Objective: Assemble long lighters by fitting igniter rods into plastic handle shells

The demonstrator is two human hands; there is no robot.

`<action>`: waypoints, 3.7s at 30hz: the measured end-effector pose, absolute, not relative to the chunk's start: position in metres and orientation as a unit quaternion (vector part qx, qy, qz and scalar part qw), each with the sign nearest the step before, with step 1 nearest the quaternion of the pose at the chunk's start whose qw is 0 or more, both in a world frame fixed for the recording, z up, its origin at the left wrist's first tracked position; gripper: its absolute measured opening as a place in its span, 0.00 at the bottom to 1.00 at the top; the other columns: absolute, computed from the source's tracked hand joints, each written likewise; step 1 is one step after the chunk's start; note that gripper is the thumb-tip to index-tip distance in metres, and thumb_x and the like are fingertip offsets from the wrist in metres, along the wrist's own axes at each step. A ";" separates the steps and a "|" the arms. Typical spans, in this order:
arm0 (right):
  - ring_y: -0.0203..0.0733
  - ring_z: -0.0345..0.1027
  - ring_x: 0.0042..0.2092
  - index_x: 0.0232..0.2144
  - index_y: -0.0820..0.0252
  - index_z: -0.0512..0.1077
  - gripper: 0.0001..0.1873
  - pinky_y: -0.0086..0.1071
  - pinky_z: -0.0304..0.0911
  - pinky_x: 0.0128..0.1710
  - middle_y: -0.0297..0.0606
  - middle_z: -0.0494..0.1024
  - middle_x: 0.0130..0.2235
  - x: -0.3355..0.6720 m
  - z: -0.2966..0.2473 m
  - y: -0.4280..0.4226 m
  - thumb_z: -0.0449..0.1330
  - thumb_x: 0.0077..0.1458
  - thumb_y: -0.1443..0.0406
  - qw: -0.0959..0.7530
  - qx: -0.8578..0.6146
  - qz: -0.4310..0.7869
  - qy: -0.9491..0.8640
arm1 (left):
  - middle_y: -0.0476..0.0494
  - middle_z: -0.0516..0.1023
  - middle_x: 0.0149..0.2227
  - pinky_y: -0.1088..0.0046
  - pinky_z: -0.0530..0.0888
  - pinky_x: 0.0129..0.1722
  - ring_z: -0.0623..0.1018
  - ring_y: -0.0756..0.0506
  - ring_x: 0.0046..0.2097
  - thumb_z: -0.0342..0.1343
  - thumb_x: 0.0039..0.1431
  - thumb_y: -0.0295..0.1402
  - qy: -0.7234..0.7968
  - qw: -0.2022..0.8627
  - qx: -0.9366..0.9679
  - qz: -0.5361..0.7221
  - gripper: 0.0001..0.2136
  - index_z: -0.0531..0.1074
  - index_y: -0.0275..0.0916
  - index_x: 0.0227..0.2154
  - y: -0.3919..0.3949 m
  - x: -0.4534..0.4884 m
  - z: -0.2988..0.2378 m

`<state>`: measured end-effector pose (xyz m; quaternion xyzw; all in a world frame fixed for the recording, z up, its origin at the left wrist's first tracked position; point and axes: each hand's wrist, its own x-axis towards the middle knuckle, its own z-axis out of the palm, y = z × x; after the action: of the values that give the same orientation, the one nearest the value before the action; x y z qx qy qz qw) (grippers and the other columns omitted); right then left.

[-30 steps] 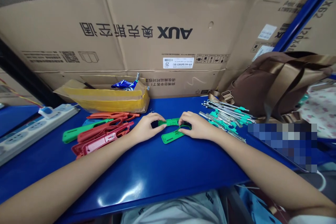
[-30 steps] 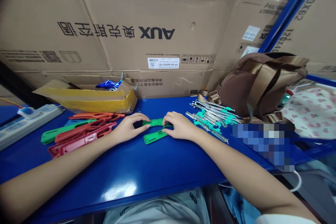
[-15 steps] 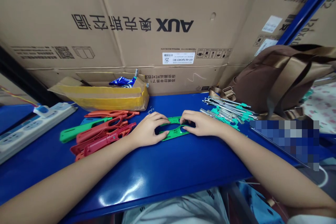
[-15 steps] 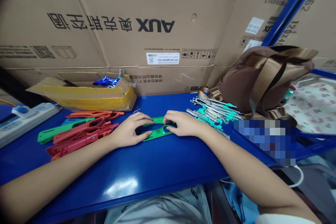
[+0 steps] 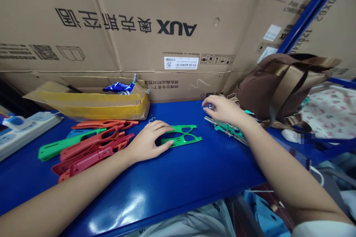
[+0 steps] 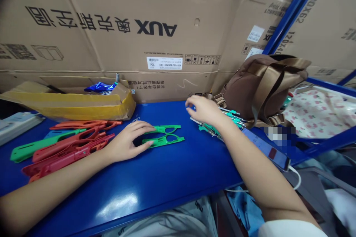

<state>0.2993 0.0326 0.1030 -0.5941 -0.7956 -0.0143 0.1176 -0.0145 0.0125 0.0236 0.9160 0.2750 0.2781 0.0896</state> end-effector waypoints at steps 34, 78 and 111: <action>0.41 0.70 0.34 0.32 0.57 0.69 0.04 0.31 0.60 0.33 0.39 0.78 0.34 0.388 0.085 0.051 0.59 0.52 0.64 0.122 -0.705 -0.018 -0.698 | 0.37 0.81 0.53 0.49 0.73 0.60 0.79 0.36 0.56 0.57 0.64 0.41 0.314 0.056 0.912 0.258 0.15 0.81 0.41 0.49 0.020 -0.016 0.009; 0.38 0.68 0.36 0.34 0.59 0.72 0.10 0.32 0.63 0.37 0.37 0.72 0.37 0.273 0.052 0.006 0.58 0.65 0.59 0.350 -0.396 0.051 -0.847 | 0.45 0.82 0.39 0.69 0.74 0.45 0.79 0.46 0.43 0.60 0.64 0.36 0.394 0.253 0.755 0.459 0.07 0.80 0.41 0.40 -0.010 0.006 0.015; 0.40 0.69 0.41 0.53 0.53 0.70 0.16 0.33 0.63 0.43 0.40 0.76 0.44 0.274 0.055 -0.004 0.47 0.70 0.67 0.215 -0.340 0.152 -0.903 | 0.43 0.79 0.42 0.66 0.75 0.47 0.79 0.45 0.44 0.58 0.66 0.31 0.379 0.182 0.814 0.402 0.09 0.78 0.40 0.46 -0.013 -0.001 0.017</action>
<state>0.2738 -0.0045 0.0550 -0.3398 -0.9029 0.1522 0.2149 -0.0012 -0.0134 0.0175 0.8136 0.3790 0.4017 0.1817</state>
